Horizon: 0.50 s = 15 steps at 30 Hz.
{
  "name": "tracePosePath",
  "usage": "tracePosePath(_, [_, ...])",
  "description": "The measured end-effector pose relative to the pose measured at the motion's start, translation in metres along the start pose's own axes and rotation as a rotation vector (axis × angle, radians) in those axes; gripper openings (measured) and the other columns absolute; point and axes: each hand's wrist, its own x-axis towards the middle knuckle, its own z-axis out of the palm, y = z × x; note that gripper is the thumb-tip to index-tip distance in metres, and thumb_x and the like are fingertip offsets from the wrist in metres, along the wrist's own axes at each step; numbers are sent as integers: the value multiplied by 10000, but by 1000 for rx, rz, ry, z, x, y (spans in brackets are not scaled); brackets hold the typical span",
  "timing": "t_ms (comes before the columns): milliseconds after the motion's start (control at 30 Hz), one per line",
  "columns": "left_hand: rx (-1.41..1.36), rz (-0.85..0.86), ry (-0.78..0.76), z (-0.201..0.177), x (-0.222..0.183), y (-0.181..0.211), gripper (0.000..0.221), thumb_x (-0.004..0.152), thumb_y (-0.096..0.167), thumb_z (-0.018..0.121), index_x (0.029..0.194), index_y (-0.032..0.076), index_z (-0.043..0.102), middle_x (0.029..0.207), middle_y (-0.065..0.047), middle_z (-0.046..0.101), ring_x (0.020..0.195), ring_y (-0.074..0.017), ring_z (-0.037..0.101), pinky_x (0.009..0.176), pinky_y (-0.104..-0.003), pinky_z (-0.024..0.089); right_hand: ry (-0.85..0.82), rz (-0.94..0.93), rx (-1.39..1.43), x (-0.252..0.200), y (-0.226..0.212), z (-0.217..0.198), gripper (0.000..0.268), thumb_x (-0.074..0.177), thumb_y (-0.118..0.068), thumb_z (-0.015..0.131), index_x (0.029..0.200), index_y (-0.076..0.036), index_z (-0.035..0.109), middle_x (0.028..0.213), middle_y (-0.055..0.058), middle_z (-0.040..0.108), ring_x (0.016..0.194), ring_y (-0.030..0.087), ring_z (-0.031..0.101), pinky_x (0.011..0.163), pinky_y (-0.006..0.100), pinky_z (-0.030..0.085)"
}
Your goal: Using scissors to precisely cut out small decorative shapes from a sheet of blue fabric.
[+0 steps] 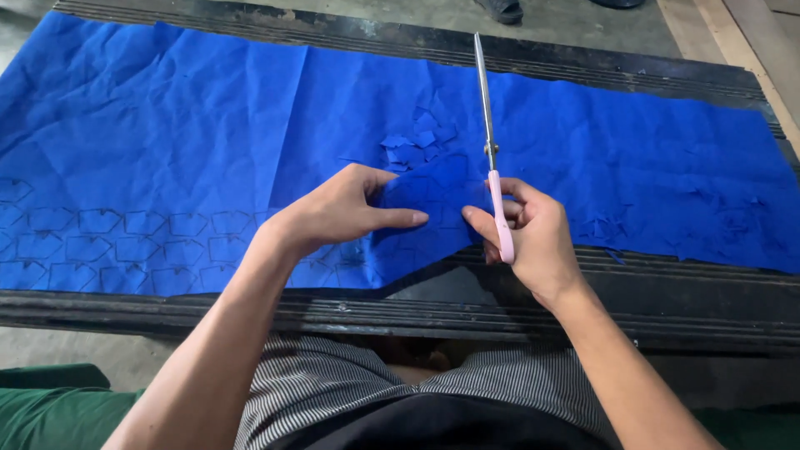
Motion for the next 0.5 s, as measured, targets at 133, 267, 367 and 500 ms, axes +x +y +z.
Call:
tracePosePath(133, [38,34,40,-2,-4,-2,314,817,266,817,1106,147,778,563,1,511,599,-156,575,617,-268,522,5,8,37,1,-2,-1,331,869,-43,790,1148,36,630,532,61,539,401,136,574,423,249,502])
tracePosePath(267, [-193,-75,138,3,10,-28,264,877,231,792,1113,113,800,869,-100,787,817,-203,763,698,-345,632,-34,154,15,-11,-11,-8,341,837,-71,806,1112,56,649,560,141,620,348,127,507,328,249,426])
tracePosePath(367, [-200,-79,223,5,8,-30,186,909,252,780,1052,136,808,831,-74,782,772,-181,764,662,-324,628,-93,254,10,-21,-14,-11,297,823,-69,806,1048,79,682,540,167,629,330,127,498,302,251,408])
tracePosePath(500, [-185,-35,320,7,6,-39,138,924,306,779,1017,204,796,780,-23,766,721,-106,729,627,-261,602,-148,348,4,-27,-11,-16,273,816,-59,814,1010,92,695,512,176,604,320,146,477,299,275,413])
